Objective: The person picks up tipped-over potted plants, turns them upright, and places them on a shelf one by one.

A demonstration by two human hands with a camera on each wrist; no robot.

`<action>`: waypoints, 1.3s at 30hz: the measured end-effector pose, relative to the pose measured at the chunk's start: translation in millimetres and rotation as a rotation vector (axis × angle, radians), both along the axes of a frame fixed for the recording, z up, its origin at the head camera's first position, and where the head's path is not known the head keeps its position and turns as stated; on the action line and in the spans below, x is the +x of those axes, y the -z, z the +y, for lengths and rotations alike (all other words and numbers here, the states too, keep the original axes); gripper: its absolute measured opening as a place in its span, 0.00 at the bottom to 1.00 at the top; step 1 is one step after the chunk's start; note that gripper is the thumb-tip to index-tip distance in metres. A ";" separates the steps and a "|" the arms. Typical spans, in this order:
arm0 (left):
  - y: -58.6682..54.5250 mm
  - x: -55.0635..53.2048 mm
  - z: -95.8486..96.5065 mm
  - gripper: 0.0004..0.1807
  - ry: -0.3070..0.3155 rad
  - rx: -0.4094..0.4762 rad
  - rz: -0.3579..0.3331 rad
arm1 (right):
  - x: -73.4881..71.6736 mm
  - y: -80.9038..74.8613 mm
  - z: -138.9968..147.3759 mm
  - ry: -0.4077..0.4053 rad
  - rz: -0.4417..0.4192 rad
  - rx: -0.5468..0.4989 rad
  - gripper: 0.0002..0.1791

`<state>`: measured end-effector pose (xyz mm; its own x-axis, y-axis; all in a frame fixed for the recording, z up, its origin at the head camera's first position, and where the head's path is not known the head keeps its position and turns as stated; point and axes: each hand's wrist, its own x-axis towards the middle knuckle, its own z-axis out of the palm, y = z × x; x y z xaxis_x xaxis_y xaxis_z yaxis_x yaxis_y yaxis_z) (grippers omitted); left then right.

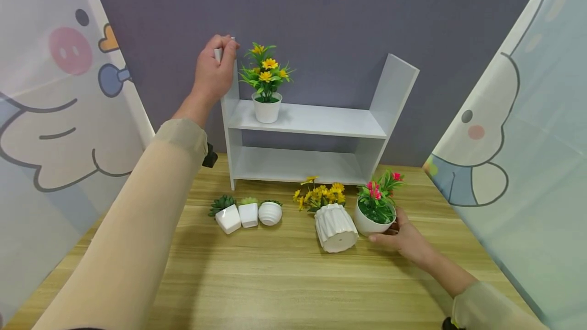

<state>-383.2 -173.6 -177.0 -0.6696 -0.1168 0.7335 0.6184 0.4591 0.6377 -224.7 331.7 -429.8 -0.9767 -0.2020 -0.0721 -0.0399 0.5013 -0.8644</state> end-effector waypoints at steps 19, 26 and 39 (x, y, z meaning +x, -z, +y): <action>1.0 -0.1 -0.2 0.15 0.006 0.004 0.004 | -2.3 -1.3 -4.7 0.041 0.010 0.061 0.54; 0.3 0.7 1.2 0.15 0.007 0.008 0.005 | -1.9 -1.7 -5.9 0.060 0.028 0.053 0.53; -0.2 0.1 1.0 0.15 0.003 0.015 -0.002 | -2.6 -25.4 -11.6 0.076 0.093 0.029 0.49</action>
<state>-383.1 -172.6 -176.7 -0.6714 -0.1253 0.7304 0.6187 0.4478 0.6455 -227.3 320.1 -404.4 -0.9919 -0.1259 0.0147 -0.0799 0.5307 -0.8438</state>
